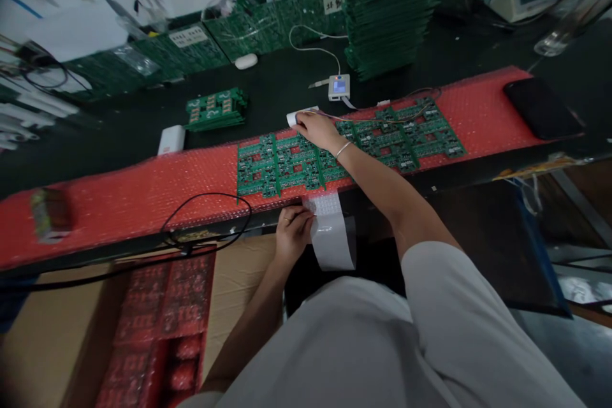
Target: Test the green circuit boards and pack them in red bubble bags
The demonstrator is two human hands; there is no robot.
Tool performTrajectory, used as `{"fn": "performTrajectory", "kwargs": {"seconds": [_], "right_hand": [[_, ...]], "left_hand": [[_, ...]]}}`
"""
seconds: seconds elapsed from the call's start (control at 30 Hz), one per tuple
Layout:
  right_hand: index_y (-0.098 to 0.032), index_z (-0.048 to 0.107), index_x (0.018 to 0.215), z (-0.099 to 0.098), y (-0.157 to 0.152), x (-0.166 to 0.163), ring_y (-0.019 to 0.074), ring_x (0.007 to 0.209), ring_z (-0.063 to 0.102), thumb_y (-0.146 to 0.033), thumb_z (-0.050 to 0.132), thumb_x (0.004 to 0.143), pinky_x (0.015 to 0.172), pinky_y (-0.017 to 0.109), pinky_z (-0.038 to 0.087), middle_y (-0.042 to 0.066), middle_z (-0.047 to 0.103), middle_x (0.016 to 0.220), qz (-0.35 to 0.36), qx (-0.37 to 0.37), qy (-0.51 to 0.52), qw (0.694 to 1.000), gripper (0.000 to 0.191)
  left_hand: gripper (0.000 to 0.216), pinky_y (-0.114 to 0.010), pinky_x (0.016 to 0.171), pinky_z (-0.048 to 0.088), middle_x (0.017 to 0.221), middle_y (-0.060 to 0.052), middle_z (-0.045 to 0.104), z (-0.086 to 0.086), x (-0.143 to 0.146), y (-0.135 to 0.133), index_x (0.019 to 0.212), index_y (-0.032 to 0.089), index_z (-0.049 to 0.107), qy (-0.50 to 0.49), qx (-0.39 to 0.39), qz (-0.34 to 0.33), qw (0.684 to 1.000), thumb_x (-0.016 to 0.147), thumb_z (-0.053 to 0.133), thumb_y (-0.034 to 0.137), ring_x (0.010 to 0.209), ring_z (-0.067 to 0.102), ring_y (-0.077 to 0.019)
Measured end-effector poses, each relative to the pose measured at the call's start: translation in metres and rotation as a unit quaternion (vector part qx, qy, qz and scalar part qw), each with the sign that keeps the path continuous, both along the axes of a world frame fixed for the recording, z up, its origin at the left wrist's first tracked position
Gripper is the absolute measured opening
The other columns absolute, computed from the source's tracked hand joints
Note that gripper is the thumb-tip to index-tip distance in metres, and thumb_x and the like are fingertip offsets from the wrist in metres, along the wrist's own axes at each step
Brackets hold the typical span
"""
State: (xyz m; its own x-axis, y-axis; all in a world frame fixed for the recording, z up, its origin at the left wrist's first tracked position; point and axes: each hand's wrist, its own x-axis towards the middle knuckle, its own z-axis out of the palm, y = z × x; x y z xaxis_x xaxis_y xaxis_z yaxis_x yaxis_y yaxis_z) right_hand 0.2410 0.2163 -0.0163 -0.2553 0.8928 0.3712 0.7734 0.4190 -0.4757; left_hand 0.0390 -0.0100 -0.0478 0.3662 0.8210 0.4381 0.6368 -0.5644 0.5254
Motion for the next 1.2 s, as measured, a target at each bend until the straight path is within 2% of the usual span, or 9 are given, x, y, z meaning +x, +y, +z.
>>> {"fn": "performTrajectory", "kwargs": {"seconds": [0.13,0.27,0.33,0.43,0.57,0.67,1.0,1.07,1.2], "right_hand": [[-0.019,0.064,0.093,0.001,-0.001,-0.001,0.0235,0.095,0.059,-0.032,0.059,0.1,0.085,0.035,0.041,0.008,0.069,0.098,-0.006,-0.002,-0.007,1.0,0.015],[-0.019,0.065,0.094,0.003,-0.003,-0.002,0.0235,0.093,0.059,-0.032,0.06,0.1,0.083,0.034,0.04,0.008,0.07,0.098,-0.012,0.003,-0.012,1.0,0.015],[-0.018,0.066,0.094,0.004,-0.004,-0.003,0.0237,0.093,0.059,-0.032,0.06,0.1,0.083,0.033,0.04,0.009,0.071,0.098,-0.014,0.01,-0.012,1.0,0.016],[-0.018,0.066,0.094,0.006,-0.005,-0.004,0.0235,0.092,0.06,-0.031,0.059,0.1,0.082,0.033,0.04,0.01,0.072,0.099,-0.017,0.018,-0.016,1.0,0.016],[-0.018,0.068,0.095,0.009,-0.007,-0.007,0.0237,0.092,0.062,-0.029,0.058,0.1,0.081,0.032,0.041,0.011,0.072,0.1,-0.025,0.017,-0.026,0.999,0.016],[-0.018,0.068,0.095,0.01,-0.007,-0.008,0.0239,0.093,0.062,-0.027,0.058,0.1,0.083,0.033,0.041,0.011,0.073,0.101,-0.023,0.016,-0.029,0.999,0.015],[-0.018,0.069,0.098,0.008,-0.005,-0.009,0.0222,0.095,0.063,-0.028,0.056,0.101,0.085,0.033,0.043,0.01,0.073,0.103,-0.021,0.005,-0.028,0.999,0.016],[-0.018,0.068,0.097,0.008,-0.006,-0.009,0.022,0.096,0.063,-0.026,0.056,0.101,0.086,0.033,0.043,0.01,0.073,0.104,-0.022,0.002,-0.027,0.999,0.015],[-0.017,0.068,0.097,0.008,-0.005,-0.009,0.0226,0.097,0.063,-0.025,0.058,0.1,0.086,0.033,0.042,0.01,0.073,0.104,-0.02,0.0,-0.013,1.0,0.013]], "left_hand": [[0.017,-0.037,0.081,0.054,0.092,-0.006,0.068,0.005,0.001,-0.007,0.088,0.021,0.072,-0.005,0.018,0.005,1.0,0.098,0.058,0.023,0.09,0.062,-0.02],[0.013,-0.038,0.085,0.054,0.098,-0.006,0.069,0.032,0.003,0.002,0.089,0.021,0.071,-0.039,-0.007,-0.002,0.999,0.096,0.059,0.021,0.094,0.063,-0.02],[0.013,-0.04,0.09,0.054,0.102,-0.005,0.069,0.049,0.007,0.027,0.091,0.022,0.071,-0.063,-0.037,0.001,0.997,0.097,0.059,0.023,0.099,0.064,-0.0204],[0.012,-0.044,0.099,0.052,0.105,-0.006,0.07,0.066,0.017,0.09,0.089,0.021,0.071,-0.058,-0.053,0.013,0.997,0.094,0.059,0.02,0.106,0.064,-0.0222],[0.015,-0.047,0.104,0.049,0.101,-0.009,0.073,0.064,0.031,0.175,0.08,0.019,0.072,0.03,-0.09,0.02,0.995,0.086,0.06,0.012,0.106,0.065,-0.0261],[0.017,-0.047,0.103,0.05,0.097,-0.01,0.074,0.055,0.035,0.208,0.074,0.019,0.072,0.085,-0.095,0.008,0.992,0.082,0.059,0.011,0.103,0.065,-0.0269],[0.012,-0.052,0.101,0.048,0.097,-0.013,0.073,0.044,0.036,0.218,0.074,0.018,0.072,0.126,-0.077,0.017,0.989,0.081,0.062,0.017,0.105,0.064,-0.0316],[0.012,-0.052,0.1,0.049,0.099,-0.014,0.072,0.044,0.036,0.214,0.082,0.017,0.073,0.124,-0.068,0.023,0.99,0.081,0.062,0.017,0.104,0.064,-0.0315],[0.032,-0.048,0.105,0.049,0.12,-0.013,0.069,0.044,0.028,0.196,0.107,0.018,0.075,0.128,-0.017,-0.004,0.992,0.086,0.051,0.012,0.113,0.062,-0.028]]}}
